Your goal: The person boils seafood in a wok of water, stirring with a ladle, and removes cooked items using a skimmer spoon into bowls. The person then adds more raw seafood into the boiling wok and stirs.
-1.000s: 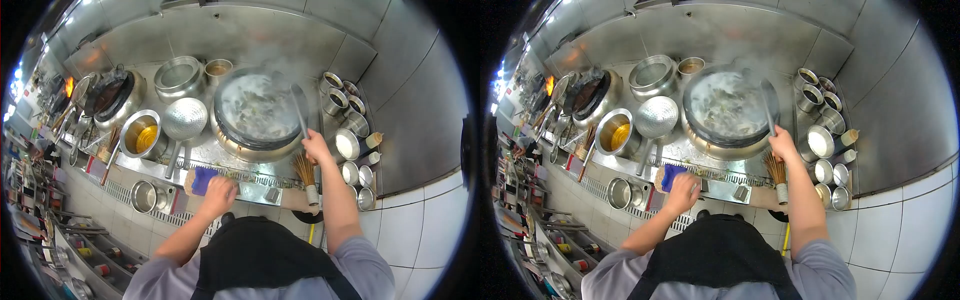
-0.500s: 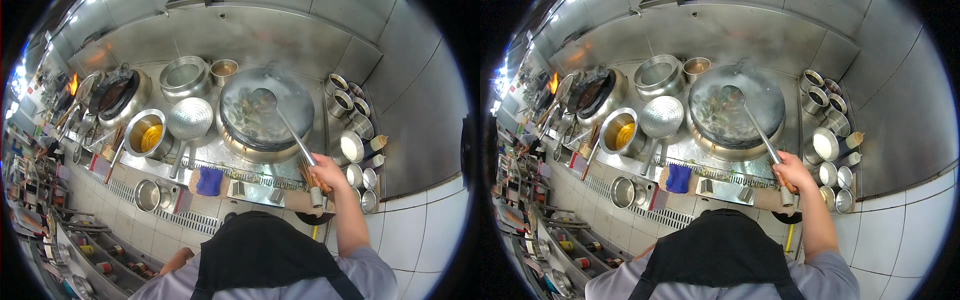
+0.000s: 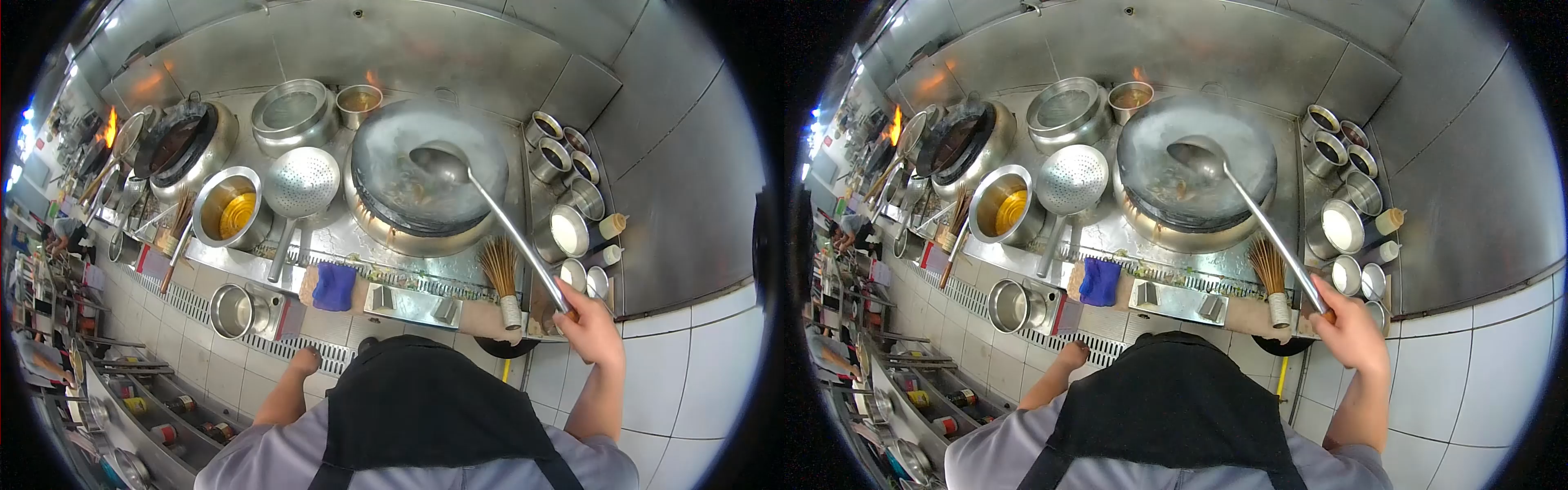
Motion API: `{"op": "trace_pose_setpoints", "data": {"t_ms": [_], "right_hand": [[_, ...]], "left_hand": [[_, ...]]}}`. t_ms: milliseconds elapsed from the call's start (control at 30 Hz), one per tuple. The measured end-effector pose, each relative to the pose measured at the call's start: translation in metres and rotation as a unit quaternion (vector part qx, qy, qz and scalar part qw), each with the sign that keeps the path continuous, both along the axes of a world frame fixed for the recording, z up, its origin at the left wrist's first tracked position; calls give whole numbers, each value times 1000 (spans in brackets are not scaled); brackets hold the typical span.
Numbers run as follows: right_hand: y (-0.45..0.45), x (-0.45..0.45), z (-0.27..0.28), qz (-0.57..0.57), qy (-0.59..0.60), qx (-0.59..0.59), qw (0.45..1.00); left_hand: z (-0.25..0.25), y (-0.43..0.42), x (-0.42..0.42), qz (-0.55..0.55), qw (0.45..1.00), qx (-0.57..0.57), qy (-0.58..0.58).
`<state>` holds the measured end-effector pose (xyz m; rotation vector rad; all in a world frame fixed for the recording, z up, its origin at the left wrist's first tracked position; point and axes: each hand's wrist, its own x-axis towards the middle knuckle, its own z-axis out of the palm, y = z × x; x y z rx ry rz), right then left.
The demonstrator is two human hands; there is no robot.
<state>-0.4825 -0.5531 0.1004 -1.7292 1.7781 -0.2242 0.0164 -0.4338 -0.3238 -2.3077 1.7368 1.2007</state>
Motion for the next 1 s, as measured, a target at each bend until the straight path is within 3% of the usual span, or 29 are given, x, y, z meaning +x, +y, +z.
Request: {"op": "trace_pose_setpoints", "data": {"t_ms": [67, 133, 167, 200, 267, 367, 433, 500, 700, 833, 1000], "right_hand": [[1, 0, -13, 40, -17, -8, 999], [2, 1, -37, 63, -25, 24, 997], [-1, -10, -79, 111, -40, -51, 992], [-3, 5, -69, 98, 39, -10, 994], [-7, 5, -112, 103, 126, -32, 986], [-14, 27, -138, 64, 186, 4, 980], [-11, 36, -140, 23, 176, 21, 984], [-8, 43, -186, -15, 148, -76, 986], [-4, 98, -138, -110, 31, -38, 993], [-42, 135, -137, -26, 225, -84, 970], [-28, 128, -159, -100, 218, -39, 970]], "left_hand": [[-23, 9, 9, -98, 993, 36, -51], [-47, 19, 21, -358, 914, 130, -142], [-83, 40, 39, -307, 946, 12, -106], [-160, 67, 71, -179, 975, 120, 49], [-120, 12, 64, -270, 950, 158, -6], [-95, -58, 27, -303, 936, 178, -20], [-86, -103, -1, -325, 930, 172, -21], [-79, -137, -28, -350, 923, 162, -18], [-61, -202, -109, -460, 878, 134, -5], [-56, -206, -137, -524, 842, 131, -2], [-58, -192, -140, -574, 806, 143, -8]]}}
